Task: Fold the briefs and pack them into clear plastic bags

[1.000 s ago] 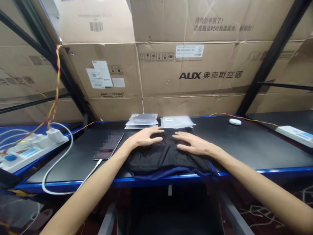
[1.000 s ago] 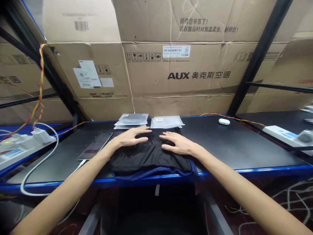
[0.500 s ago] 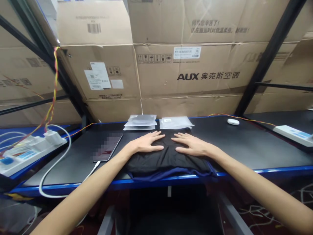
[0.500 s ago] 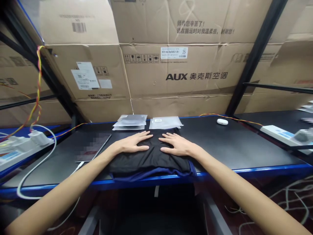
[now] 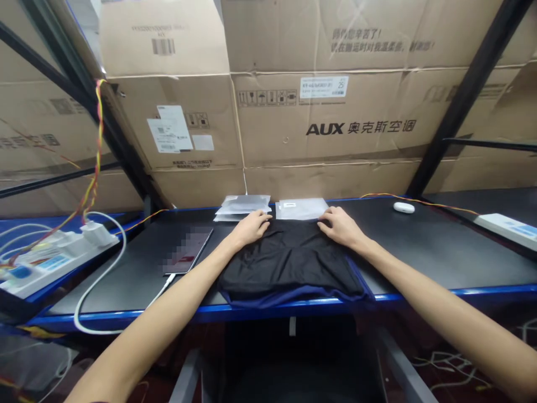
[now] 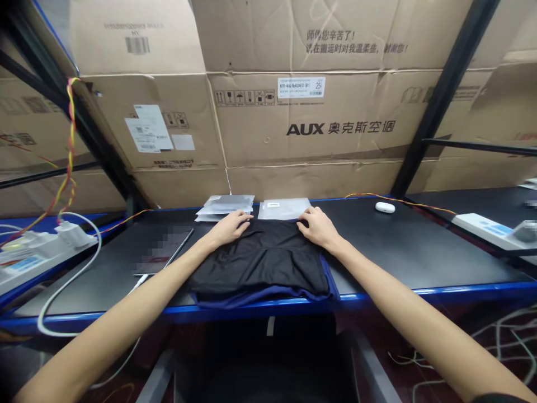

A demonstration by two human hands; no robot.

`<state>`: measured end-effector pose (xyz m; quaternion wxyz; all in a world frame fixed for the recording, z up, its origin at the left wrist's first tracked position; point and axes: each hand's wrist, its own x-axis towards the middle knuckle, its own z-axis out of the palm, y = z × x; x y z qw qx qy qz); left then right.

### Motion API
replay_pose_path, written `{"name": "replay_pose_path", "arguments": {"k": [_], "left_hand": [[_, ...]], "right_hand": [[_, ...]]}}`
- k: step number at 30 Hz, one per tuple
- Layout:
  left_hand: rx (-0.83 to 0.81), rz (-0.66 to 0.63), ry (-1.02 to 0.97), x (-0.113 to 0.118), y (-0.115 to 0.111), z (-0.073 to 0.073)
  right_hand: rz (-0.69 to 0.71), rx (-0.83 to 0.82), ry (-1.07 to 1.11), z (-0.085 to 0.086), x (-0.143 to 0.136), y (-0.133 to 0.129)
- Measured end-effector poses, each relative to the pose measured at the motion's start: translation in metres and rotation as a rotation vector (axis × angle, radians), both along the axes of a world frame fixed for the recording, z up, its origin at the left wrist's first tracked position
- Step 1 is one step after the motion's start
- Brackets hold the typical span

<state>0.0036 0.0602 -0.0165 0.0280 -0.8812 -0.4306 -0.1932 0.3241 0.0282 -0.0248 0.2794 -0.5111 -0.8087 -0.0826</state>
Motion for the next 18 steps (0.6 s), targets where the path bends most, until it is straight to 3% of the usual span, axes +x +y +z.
{"name": "replay_pose_path", "arguments": {"k": [4,12,15,18], "left_hand": [[-0.013,0.013,-0.081,0.004,-0.002,0.001],[-0.026,-0.058,-0.288,0.003,-0.008,0.013],[-0.086,-0.131,-0.383,0.002,-0.014,0.020],[-0.071,-0.184,-0.338,0.002,-0.021,0.026]], "right_hand": [[-0.017,-0.055,-0.019,0.000,-0.001,-0.002],[-0.013,-0.011,0.040,0.008,0.000,-0.004],[0.095,0.023,0.147,0.016,0.002,-0.013],[0.260,-0.027,0.256,0.022,0.005,-0.024]]}}
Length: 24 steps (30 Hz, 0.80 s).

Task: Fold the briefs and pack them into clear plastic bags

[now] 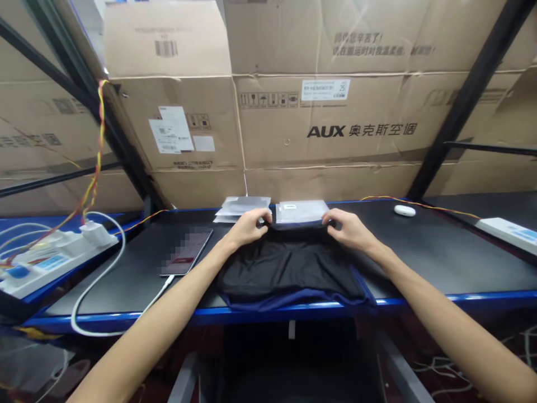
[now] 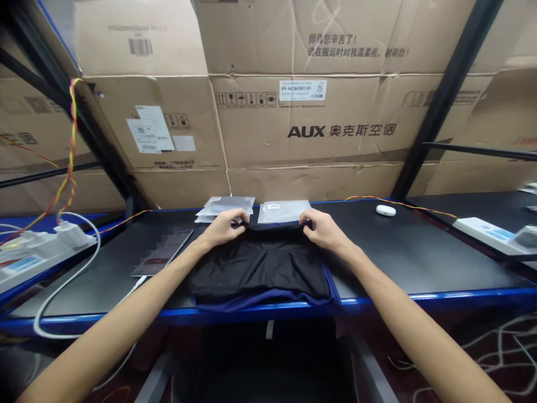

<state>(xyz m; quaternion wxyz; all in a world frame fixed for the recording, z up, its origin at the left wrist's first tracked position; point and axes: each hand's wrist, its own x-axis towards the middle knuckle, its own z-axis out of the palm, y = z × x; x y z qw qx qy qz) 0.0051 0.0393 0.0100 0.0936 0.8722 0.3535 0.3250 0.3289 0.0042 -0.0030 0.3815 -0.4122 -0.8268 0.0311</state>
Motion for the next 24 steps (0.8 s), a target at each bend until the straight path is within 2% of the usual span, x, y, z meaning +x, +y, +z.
{"name": "replay_pose_path", "arguments": {"k": [2,4,9,13,18,21,24], "left_hand": [[0.062,-0.027,0.062,-0.001,-0.005,0.004],[0.091,-0.065,0.132,-0.003,-0.011,0.008],[-0.019,-0.134,0.335,-0.006,-0.026,0.016],[-0.046,-0.112,0.411,-0.005,-0.031,0.020],[-0.072,-0.102,0.390,-0.009,-0.039,0.025],[-0.091,-0.133,0.279,-0.016,-0.057,0.030],[-0.243,-0.202,0.252,-0.028,-0.083,0.034]], "right_hand": [[0.081,-0.044,-0.008,0.002,0.002,-0.007],[0.106,-0.088,-0.071,0.003,0.003,-0.012],[0.117,-0.257,-0.243,0.006,0.006,-0.022],[0.111,-0.344,-0.250,0.001,0.011,-0.031],[0.109,-0.281,-0.234,-0.005,0.018,-0.049],[0.127,-0.187,-0.138,-0.005,0.020,-0.068],[0.201,-0.149,-0.063,-0.006,0.023,-0.091]]}}
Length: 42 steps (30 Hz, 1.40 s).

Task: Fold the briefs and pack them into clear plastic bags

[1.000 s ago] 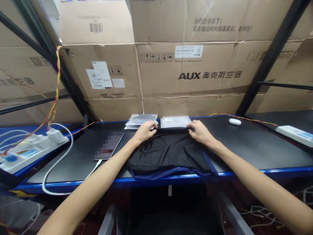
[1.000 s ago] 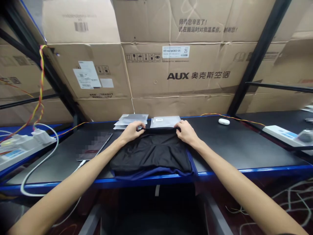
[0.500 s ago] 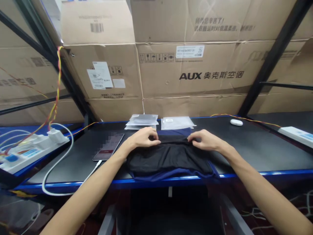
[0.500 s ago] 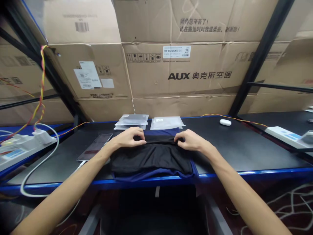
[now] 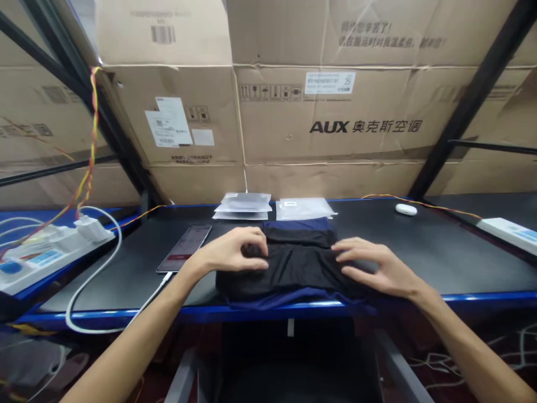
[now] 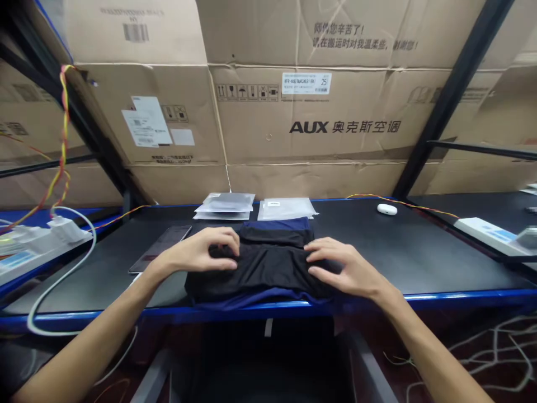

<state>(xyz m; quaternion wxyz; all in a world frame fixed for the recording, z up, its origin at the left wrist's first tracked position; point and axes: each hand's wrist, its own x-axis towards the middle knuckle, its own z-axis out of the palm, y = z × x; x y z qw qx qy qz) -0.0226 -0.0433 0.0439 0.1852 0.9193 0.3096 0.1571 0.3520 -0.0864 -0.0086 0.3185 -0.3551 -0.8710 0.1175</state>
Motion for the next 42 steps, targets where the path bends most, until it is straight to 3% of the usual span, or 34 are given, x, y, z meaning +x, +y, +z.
{"name": "replay_pose_path", "arguments": {"k": [5,11,17,22,27,32,36,42], "left_hand": [[-0.205,-0.032,0.069,-0.021,-0.033,0.001],[-0.227,0.029,0.025,-0.027,-0.037,0.000],[-0.063,0.324,-0.071,-0.019,-0.023,-0.001],[0.148,0.527,0.048,-0.015,0.001,-0.017],[0.198,0.531,0.202,-0.016,0.015,-0.034],[0.248,0.582,0.160,-0.025,0.008,-0.030],[0.232,0.739,0.150,-0.034,-0.007,-0.025],[0.062,0.917,0.336,-0.041,-0.022,-0.021]], "right_hand": [[0.008,-0.146,-0.058,-0.004,0.004,-0.027],[-0.062,-0.227,-0.025,0.000,0.001,-0.031],[-0.278,-0.261,0.081,0.015,-0.005,-0.012],[-0.373,-0.171,0.149,0.008,-0.016,0.018],[-0.424,-0.141,-0.019,-0.009,-0.019,0.035],[-0.471,-0.021,-0.113,-0.010,-0.013,0.037],[-0.417,0.124,-0.097,0.002,-0.027,0.030],[-0.110,-0.022,-0.205,0.018,-0.082,0.023]]}}
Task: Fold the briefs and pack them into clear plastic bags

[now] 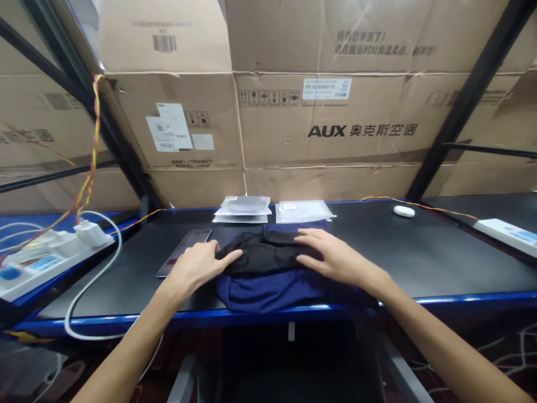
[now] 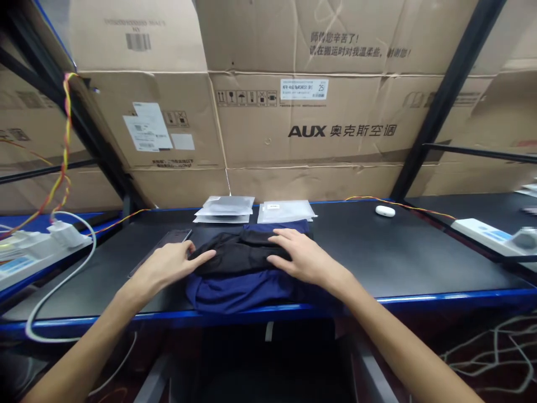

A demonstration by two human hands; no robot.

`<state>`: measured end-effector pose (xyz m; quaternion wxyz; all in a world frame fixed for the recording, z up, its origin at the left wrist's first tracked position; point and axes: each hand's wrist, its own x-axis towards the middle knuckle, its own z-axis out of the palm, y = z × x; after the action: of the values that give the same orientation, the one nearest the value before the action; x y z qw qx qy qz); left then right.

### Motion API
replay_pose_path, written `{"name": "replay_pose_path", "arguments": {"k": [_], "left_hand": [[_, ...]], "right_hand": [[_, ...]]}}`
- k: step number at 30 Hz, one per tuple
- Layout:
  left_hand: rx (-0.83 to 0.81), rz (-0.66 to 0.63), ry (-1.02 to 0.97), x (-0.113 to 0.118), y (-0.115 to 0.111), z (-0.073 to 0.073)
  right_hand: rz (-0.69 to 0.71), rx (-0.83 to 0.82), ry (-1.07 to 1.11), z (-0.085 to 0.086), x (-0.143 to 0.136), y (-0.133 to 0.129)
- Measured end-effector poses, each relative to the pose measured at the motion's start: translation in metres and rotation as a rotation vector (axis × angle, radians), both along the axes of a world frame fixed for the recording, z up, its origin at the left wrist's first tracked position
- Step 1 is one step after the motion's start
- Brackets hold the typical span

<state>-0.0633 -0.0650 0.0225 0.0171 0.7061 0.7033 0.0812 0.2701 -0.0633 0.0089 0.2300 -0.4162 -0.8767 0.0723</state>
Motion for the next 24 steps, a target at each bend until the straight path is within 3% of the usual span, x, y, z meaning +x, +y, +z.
{"name": "replay_pose_path", "arguments": {"k": [3,7,14,20,24], "left_hand": [[-0.016,0.022,0.073,0.001,-0.002,0.003],[-0.012,-0.060,0.025,0.004,-0.003,0.006],[0.286,-0.139,-0.303,0.028,0.010,0.014],[0.450,-0.393,-0.664,0.086,0.025,0.015],[0.311,-0.721,-0.557,0.118,0.023,-0.007]], "right_hand": [[0.073,-0.099,-0.067,-0.003,-0.019,0.008],[0.109,-0.190,-0.126,-0.013,-0.025,0.018],[0.117,-0.190,-0.099,-0.011,-0.022,0.013],[0.053,-0.126,-0.019,-0.006,0.002,0.014],[-0.064,-0.064,0.002,-0.015,0.036,0.018]]}}
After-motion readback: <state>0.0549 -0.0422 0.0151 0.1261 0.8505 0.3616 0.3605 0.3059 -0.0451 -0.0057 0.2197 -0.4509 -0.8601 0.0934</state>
